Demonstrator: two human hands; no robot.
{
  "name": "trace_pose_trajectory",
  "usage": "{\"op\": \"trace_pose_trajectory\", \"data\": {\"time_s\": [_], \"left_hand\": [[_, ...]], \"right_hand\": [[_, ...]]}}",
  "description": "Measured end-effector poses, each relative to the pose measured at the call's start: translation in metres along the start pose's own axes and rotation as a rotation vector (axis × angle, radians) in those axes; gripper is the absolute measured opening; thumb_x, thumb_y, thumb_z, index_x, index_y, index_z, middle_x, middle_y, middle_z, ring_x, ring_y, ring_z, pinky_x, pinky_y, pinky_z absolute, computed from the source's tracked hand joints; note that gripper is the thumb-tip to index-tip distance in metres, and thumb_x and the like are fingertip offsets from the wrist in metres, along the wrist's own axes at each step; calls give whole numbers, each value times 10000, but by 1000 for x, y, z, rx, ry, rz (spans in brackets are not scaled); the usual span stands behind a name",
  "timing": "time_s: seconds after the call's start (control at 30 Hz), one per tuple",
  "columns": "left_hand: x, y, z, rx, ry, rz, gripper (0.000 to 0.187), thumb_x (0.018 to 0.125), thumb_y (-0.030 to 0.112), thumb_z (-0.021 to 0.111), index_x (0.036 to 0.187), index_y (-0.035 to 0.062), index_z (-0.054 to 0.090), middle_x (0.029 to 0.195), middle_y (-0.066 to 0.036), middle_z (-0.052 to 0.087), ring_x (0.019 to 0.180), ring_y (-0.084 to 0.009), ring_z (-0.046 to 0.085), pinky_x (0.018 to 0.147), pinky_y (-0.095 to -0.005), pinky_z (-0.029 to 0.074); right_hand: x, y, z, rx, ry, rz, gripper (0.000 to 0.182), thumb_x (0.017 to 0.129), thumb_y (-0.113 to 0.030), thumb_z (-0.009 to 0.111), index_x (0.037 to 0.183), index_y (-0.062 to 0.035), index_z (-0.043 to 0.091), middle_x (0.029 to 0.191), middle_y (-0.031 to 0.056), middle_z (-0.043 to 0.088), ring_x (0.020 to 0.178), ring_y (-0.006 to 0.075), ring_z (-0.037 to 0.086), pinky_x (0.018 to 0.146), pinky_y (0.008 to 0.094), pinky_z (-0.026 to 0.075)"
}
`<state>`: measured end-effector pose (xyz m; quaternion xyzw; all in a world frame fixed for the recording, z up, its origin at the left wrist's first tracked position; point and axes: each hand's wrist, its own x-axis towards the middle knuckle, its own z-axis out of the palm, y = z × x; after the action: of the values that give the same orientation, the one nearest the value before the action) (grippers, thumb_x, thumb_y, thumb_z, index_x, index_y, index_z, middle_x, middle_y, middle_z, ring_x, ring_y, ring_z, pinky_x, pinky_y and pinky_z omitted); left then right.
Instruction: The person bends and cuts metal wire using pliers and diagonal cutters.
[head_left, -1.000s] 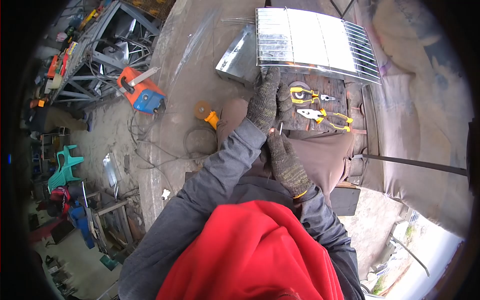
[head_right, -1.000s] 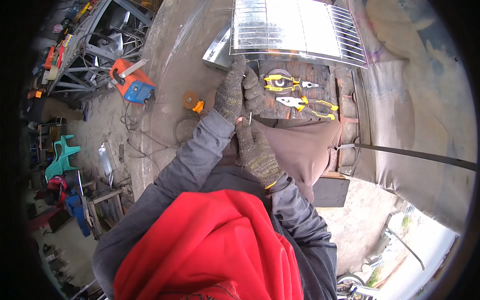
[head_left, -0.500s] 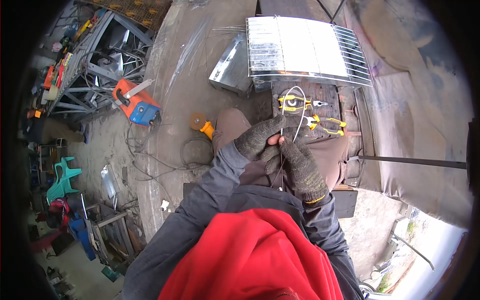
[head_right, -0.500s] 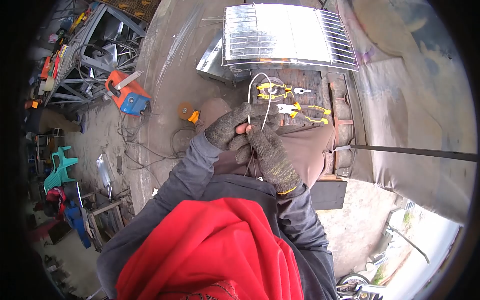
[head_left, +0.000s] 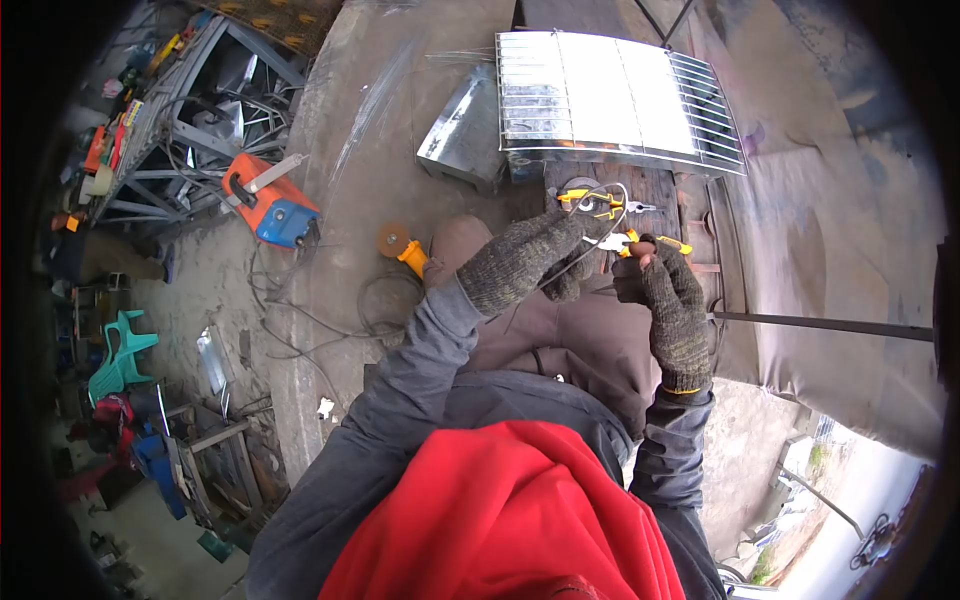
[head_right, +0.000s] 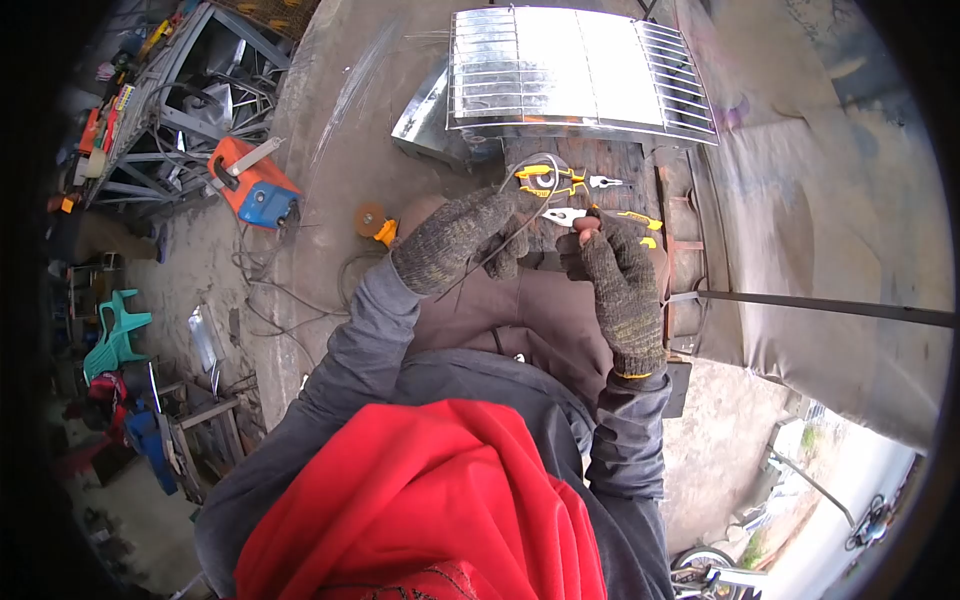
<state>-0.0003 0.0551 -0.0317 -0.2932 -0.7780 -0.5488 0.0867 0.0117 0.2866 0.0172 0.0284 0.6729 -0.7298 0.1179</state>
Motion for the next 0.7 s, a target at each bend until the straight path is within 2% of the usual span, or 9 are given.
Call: {"op": "trace_pose_trajectory", "data": {"time_s": [0.07, 0.17, 0.23, 0.27, 0.37, 0.5, 0.57, 0.67, 0.7], "left_hand": [[10, 30, -7, -768, -75, -669, 350, 1039, 235, 463, 1323, 53, 556, 981, -39, 639, 766, -71, 576, 619, -225, 474], [17, 38, -7, -760, -99, -731, 339, 1017, 225, 508, 1306, 57, 567, 832, 4, 597, 620, -36, 498, 511, -202, 391], [18, 44, -12, -737, -109, -740, 337, 1007, 217, 525, 1301, 56, 569, 795, 8, 585, 603, -39, 491, 499, -202, 387], [20, 48, -16, -713, -117, -745, 337, 996, 208, 542, 1295, 56, 571, 757, 11, 572, 586, -42, 483, 487, -202, 382], [23, 62, -27, -690, -105, -820, 336, 975, 208, 587, 1270, 46, 586, 726, 16, 562, 540, -44, 458, 464, -191, 365], [10, 45, -23, -809, -34, -668, 344, 961, 220, 614, 1248, 31, 592, 730, 7, 566, 537, -44, 469, 451, -193, 363], [12, 49, -28, -529, -68, -685, 361, 956, 225, 625, 1251, 19, 587, 724, 10, 562, 532, -52, 479, 461, -211, 388], [-4, 29, -20, -627, 35, -572, 305, 971, 237, 602, 1194, 29, 619, 710, 25, 545, 527, -49, 469, 454, -211, 376], [-14, 16, -14, -625, 39, -573, 305, 971, 237, 602, 1194, 29, 619, 710, 25, 545, 527, -49, 469, 454, -211, 376]], "right_hand": [[2, -8, -1, -20, 15, -50, 230, 982, -143, 594, 1158, -1, 634, 902, 48, 652, 797, 101, 598, 725, 242, 488], [22, 25, -26, 25, -22, -56, 258, 951, -159, 633, 1164, -13, 636, 934, 80, 683, 815, 181, 648, 740, 290, 513], [38, 44, -40, -871, 4, -503, 374, 892, -164, 672, 1240, -47, 598, 1089, 130, 673, 967, 293, 650, 833, 369, 512], [44, 48, -48, -1146, -43, -429, 523, 837, -197, 689, 1328, -109, 533, 1262, 160, 593, 1124, 348, 577, 942, 442, 452], [58, 77, -69, -1556, -32, -614, 582, 819, -224, 713, 1347, -99, 504, 1313, 182, 552, 1135, 369, 584, 961, 459, 459], [77, 78, -74, -1473, -132, -392, 533, 817, -308, 703, 1288, -147, 513, 1142, 162, 567, 1029, 354, 572, 901, 503, 428], [82, 90, -83, -1397, -131, -464, 517, 817, -315, 705, 1260, -128, 515, 1082, 166, 567, 986, 356, 577, 842, 500, 456], [78, 97, -90, -1519, -210, -487, 468, 817, -205, 705, 1237, -110, 524, 1077, 169, 574, 988, 352, 584, 799, 491, 477], [70, 96, -88, -1208, -153, -470, 445, 819, -155, 700, 1225, -102, 528, 1029, 141, 584, 930, 306, 596, 762, 447, 487]]}}
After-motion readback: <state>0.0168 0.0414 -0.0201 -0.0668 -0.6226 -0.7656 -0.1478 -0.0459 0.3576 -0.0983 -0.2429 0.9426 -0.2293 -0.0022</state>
